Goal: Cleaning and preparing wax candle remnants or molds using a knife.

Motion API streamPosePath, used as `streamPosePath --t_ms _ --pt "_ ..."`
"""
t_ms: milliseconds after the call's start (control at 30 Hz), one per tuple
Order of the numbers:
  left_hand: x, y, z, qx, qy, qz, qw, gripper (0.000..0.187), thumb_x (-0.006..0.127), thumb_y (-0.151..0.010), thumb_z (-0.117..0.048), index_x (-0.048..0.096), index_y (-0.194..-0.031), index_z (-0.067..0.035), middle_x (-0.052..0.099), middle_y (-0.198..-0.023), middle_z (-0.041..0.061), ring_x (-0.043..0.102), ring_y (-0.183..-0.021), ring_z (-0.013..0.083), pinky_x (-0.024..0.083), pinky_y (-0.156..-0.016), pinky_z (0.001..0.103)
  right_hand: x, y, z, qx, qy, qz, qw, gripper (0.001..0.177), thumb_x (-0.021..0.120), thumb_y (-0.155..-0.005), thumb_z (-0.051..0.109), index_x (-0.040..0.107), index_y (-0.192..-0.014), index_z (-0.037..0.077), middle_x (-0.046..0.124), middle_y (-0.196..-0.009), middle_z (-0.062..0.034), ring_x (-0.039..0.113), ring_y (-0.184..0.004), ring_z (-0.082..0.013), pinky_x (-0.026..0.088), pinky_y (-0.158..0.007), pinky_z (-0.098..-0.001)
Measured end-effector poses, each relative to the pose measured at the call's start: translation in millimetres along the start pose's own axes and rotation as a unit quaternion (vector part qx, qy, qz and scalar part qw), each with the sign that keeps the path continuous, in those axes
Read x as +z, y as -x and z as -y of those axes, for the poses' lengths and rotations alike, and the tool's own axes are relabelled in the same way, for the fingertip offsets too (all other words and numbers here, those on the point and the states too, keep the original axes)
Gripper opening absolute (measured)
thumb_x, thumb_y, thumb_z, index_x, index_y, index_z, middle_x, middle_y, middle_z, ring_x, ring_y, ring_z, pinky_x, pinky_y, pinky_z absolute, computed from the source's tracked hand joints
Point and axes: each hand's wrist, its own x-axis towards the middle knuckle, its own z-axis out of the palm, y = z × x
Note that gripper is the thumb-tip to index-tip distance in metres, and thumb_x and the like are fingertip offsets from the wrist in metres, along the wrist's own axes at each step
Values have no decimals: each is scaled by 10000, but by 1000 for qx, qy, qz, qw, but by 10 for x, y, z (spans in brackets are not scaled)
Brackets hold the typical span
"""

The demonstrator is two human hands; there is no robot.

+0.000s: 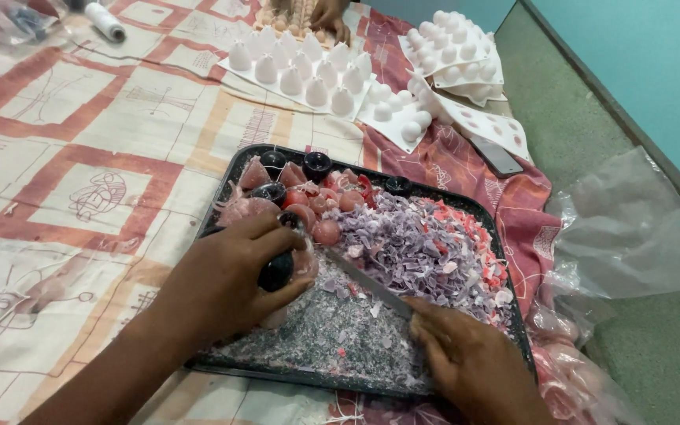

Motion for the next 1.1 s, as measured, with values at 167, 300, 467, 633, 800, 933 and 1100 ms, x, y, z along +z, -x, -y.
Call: streamPosePath --t_ms 167,300,467,633,800,933,1100 --pt "85 5 -36 35 -17 25 999 354 817 -782 -283 681 -1031 -72 656 -984 99 692 -836 276 580 -681 416 -274 -85 -110 118 20 -15 993 447 730 -846 351 718 -1292 340 820 -912 -76 804 -741 -249 619 -720 -391" --pt "192 10 -44 35 -26 50 998 322 806 -770 -251 697 -1025 -87 643 -941 100 680 -851 280 566 -686 424 -531 -114 -249 185 93 11 978 446 744 -867 428 711 -1311 439 798 -846 -120 773 -727 -255 604 -719 -405" --pt "230 -2 -17 18 -4 57 998 433 806 -780 -300 678 -1146 -107 652 -1008 109 675 -908 289 571 -721 426 -808 1 -729 187 -18 44 981 454 696 -905 421 737 -1340 297 767 -959 -89 743 -860 -202 604 -785 -369" --pt "309 -2 30 49 -6 28 998 697 814 -809 -463 572 -1307 -40 634 -1151 178 654 -1005 342 575 -753 422 -980 197 -1093 275 7 236 932 379 686 -976 423 723 -1326 283 736 -914 -78 675 -904 -240 609 -825 -392" --pt "186 -186 -292 -52 -46 198 978 691 771 -839 -512 545 -1353 -108 633 -1162 108 654 -1017 279 566 -835 417 -732 273 -1803 187 -130 325 918 395 700 -972 348 736 -1341 213 646 -1040 -7 707 -960 -177 635 -819 -386" --pt "310 -200 -248 3 -60 192 980 609 795 -783 -478 594 -1204 -87 609 -1219 128 633 -1054 295 555 -837 423 -867 94 -1488 209 -21 265 941 409 703 -883 383 731 -1284 308 741 -958 18 741 -876 -118 629 -799 -331" --pt "361 -332 -371 -16 40 114 993 476 778 -805 -320 571 -1154 -71 569 -1079 118 594 -998 266 545 -849 426 -1070 -117 -1193 28 -84 102 991 506 750 -892 360 731 -1388 265 793 -1048 5 764 -882 -141 610 -757 -338"
